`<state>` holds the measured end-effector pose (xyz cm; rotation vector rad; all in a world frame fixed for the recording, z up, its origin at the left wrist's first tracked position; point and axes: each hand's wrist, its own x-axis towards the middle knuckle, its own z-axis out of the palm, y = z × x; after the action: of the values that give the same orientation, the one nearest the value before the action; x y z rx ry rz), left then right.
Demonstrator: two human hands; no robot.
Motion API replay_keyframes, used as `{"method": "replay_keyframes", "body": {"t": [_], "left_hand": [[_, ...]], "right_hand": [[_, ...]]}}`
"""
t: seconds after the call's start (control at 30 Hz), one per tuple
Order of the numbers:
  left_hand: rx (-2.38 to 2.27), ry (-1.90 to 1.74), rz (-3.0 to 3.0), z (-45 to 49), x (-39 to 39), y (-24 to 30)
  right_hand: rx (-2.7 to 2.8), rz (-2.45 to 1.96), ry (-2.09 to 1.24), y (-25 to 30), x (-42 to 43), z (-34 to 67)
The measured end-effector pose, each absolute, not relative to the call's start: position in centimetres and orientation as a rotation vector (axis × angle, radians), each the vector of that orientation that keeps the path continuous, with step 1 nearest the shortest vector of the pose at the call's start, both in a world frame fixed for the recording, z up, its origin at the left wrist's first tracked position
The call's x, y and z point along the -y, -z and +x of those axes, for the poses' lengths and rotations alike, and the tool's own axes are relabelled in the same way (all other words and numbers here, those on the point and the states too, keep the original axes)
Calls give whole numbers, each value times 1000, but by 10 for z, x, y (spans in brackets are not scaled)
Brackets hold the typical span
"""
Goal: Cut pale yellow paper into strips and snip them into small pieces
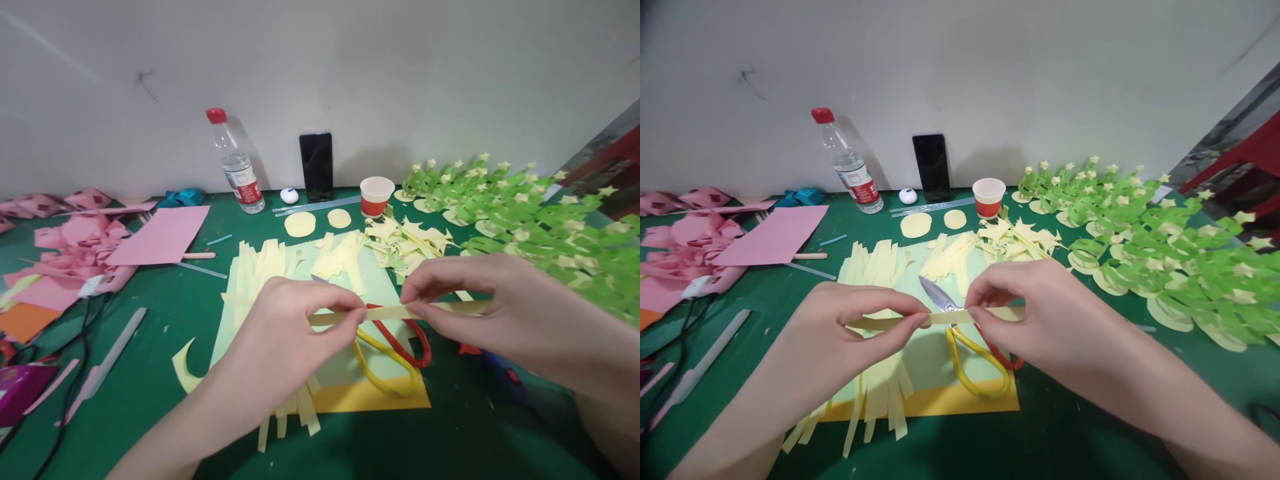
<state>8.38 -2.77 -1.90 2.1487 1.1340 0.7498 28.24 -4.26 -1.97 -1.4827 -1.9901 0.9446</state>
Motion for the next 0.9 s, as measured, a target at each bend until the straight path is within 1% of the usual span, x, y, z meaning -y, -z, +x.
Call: {"method": "replay_keyframes", "body": {"t": [0.2, 0.47, 0.77, 0.9], "left_hand": [[-1091, -753, 2261, 91, 31, 24], [-1004, -830, 2526, 94, 37, 35], [-1008, -777, 2445, 89, 38, 29], [-1057, -757, 2329, 81, 37, 16]], "right_hand": [[2055, -1328, -844, 27, 40, 267], [2070, -1397, -888, 28, 41, 265], [2017, -1455, -1032, 24, 41, 269], [2002, -1499, -1020, 15, 41, 275]]}}
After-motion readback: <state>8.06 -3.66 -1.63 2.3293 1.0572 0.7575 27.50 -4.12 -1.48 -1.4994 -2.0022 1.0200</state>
